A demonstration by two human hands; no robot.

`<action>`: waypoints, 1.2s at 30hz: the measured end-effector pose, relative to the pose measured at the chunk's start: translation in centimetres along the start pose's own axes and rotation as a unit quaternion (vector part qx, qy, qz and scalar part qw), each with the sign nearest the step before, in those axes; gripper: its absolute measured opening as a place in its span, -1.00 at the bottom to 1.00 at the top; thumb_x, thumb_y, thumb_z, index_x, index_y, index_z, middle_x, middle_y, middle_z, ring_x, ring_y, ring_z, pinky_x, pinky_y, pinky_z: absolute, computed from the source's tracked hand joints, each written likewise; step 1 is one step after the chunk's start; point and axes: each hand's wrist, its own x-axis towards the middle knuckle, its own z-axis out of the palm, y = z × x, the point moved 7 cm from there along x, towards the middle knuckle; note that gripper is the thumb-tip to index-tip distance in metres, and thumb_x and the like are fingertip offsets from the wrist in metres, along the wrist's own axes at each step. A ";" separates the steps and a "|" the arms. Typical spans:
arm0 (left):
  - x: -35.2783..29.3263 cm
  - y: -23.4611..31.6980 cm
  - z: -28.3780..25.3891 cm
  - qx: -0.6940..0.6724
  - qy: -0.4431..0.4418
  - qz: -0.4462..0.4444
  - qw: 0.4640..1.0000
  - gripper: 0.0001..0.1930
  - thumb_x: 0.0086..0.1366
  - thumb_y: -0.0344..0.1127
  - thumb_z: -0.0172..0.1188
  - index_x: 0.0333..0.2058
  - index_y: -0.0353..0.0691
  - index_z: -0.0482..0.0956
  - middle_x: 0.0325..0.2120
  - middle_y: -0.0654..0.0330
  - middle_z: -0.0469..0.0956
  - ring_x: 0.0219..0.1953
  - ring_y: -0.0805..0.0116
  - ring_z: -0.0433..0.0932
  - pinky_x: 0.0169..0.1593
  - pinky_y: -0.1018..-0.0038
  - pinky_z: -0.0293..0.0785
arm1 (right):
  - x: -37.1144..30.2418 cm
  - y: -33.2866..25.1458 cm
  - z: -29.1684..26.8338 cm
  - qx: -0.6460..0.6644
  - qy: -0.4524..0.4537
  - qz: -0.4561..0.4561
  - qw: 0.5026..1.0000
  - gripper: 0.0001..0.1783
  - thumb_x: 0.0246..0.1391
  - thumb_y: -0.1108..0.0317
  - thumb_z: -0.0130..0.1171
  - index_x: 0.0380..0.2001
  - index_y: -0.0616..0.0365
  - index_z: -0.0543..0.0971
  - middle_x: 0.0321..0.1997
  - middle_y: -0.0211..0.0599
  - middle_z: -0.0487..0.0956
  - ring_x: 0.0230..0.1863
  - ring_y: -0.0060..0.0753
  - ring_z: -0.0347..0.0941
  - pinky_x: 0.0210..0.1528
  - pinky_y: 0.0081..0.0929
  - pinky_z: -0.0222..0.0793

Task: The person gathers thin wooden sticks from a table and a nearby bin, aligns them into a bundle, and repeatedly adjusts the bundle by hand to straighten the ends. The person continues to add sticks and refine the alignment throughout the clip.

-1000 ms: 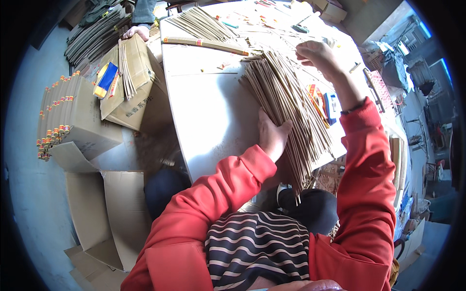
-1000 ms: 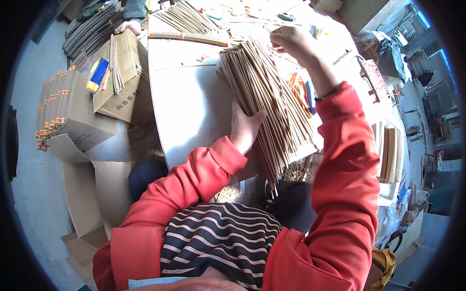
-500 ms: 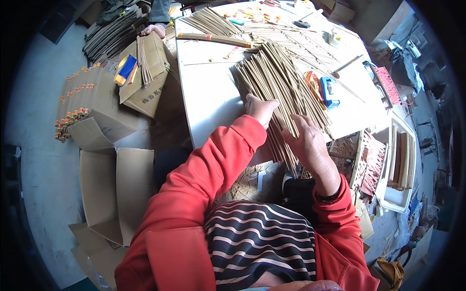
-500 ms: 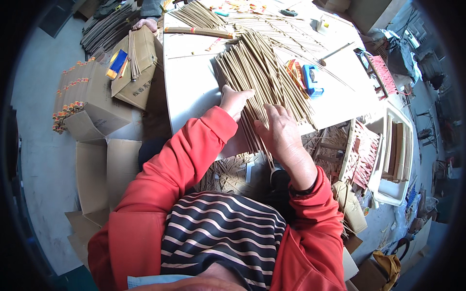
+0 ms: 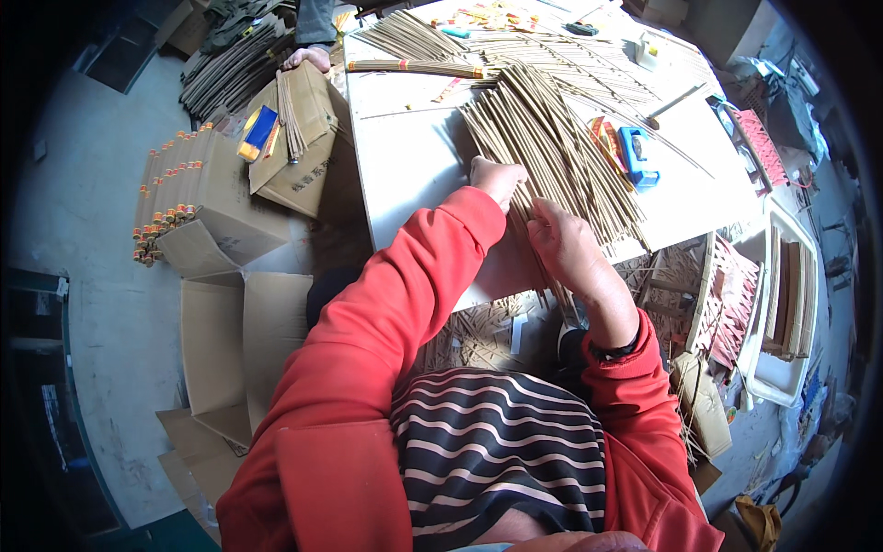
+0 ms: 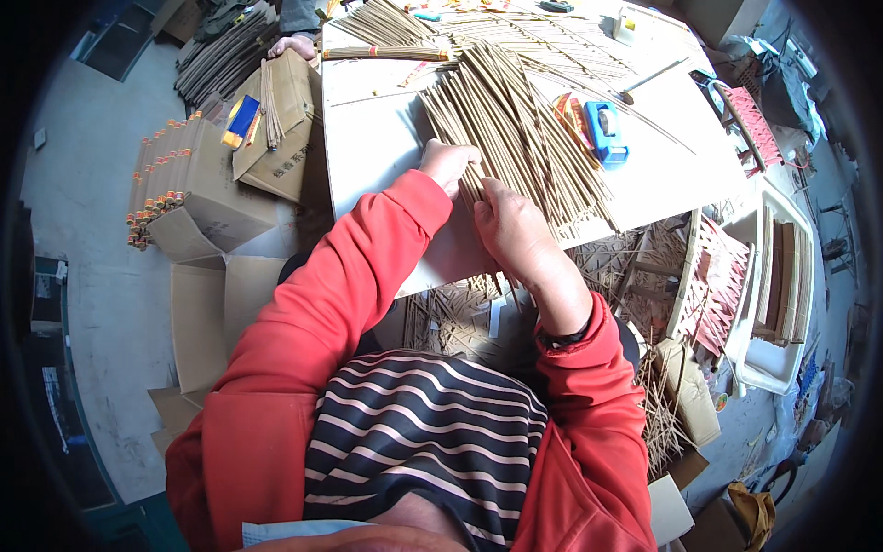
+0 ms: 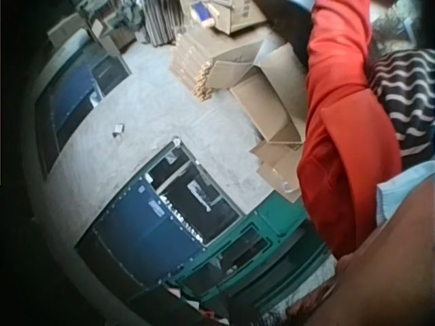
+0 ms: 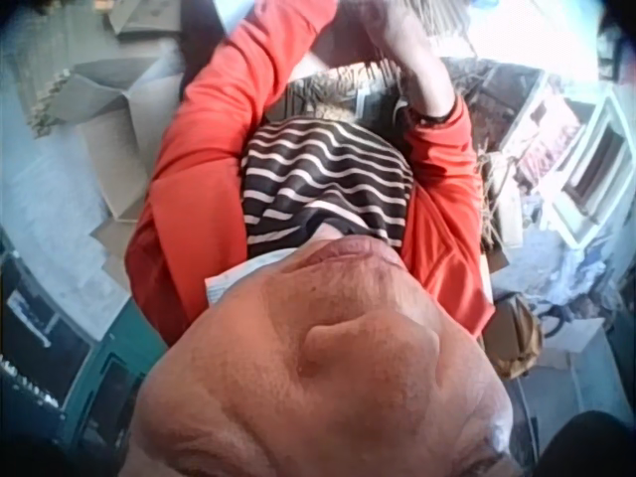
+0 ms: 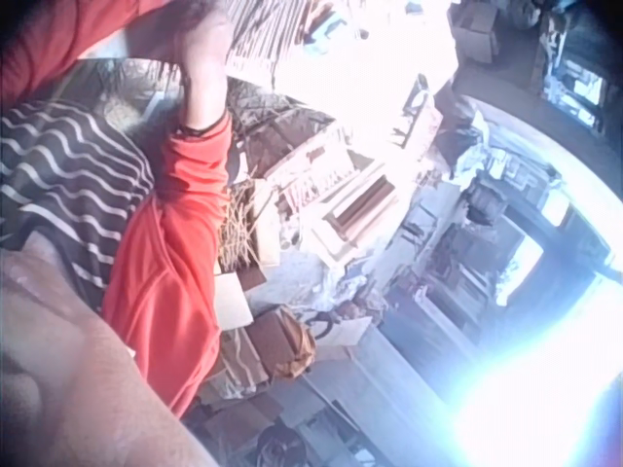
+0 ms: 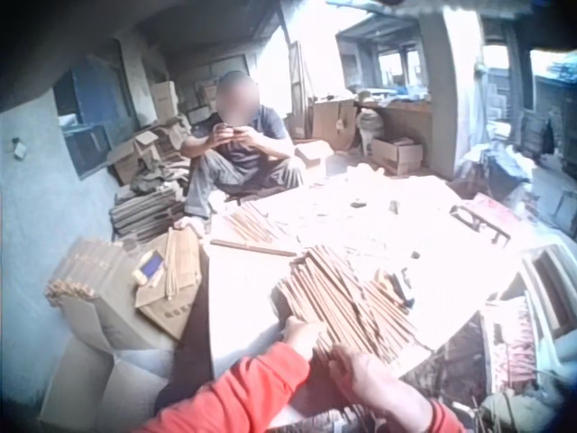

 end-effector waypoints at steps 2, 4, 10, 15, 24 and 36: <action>1.4 -1.0 -1.1 -0.059 0.015 0.044 0.997 -0.92 -0.20 -0.62 0.10 -0.61 -0.37 0.47 -0.67 0.25 0.41 -0.67 0.44 0.38 -0.64 0.50 0.22 | 0.1 0.1 0.3 0.049 0.001 -0.010 0.999 -0.77 0.04 0.37 -0.03 -0.26 0.27 0.45 -0.41 0.14 0.50 -0.31 0.13 0.45 -0.29 -0.16 0.37; 0.9 -1.3 -1.1 -0.061 -0.020 0.010 0.998 -0.94 -0.18 -0.60 0.08 -0.63 -0.35 0.46 -0.69 0.24 0.40 -0.67 0.44 0.38 -0.65 0.49 0.21 | 0.0 0.6 -0.1 0.057 0.018 -0.008 0.998 -0.79 0.03 0.39 -0.03 -0.27 0.27 0.46 -0.43 0.14 0.50 -0.32 0.12 0.45 -0.30 -0.17 0.37; 0.1 -0.9 -1.8 -0.094 -0.057 -0.025 0.994 -0.90 -0.15 -0.60 0.04 -0.59 -0.32 0.49 -0.65 0.18 0.46 -0.58 0.39 0.47 -0.59 0.44 0.31 | 0.2 1.2 0.0 0.007 0.013 -0.006 1.000 -0.76 0.04 0.37 -0.07 -0.27 0.27 0.47 -0.43 0.12 0.51 -0.31 0.10 0.45 -0.27 -0.18 0.37; -0.7 -0.2 -0.7 -0.141 -0.080 0.010 0.987 -0.77 -0.02 -0.54 0.18 -0.31 -0.39 0.49 -0.43 0.11 0.52 -0.39 0.33 0.51 -0.34 0.43 0.45 | 0.2 1.2 2.2 0.001 -0.029 -0.032 0.999 -0.74 0.03 0.34 -0.07 -0.26 0.26 0.48 -0.39 0.10 0.52 -0.28 0.09 0.45 -0.20 -0.17 0.37; 0.6 -1.0 -2.7 -0.021 0.015 -0.001 1.000 -0.76 -0.15 -0.53 0.16 -0.42 -0.39 0.40 -0.58 0.11 0.37 -0.72 0.43 0.27 -0.77 0.41 0.04 | 1.1 1.9 -0.4 0.019 0.058 -0.010 0.998 -0.78 -0.04 0.35 0.05 -0.32 0.24 0.52 -0.48 0.01 0.53 -0.40 0.01 0.49 -0.37 -0.29 0.41; -0.8 -0.5 -2.8 -0.239 -0.089 -0.068 0.965 -0.75 -0.14 -0.67 0.06 -0.40 -0.39 0.32 -0.64 0.06 0.43 -0.64 0.24 0.46 -0.51 0.36 0.46 | 1.0 1.9 -0.3 0.082 0.020 0.015 0.996 -0.78 0.02 0.37 0.05 -0.28 0.26 0.52 -0.43 0.02 0.54 -0.36 -0.09 0.53 -0.32 -0.40 0.41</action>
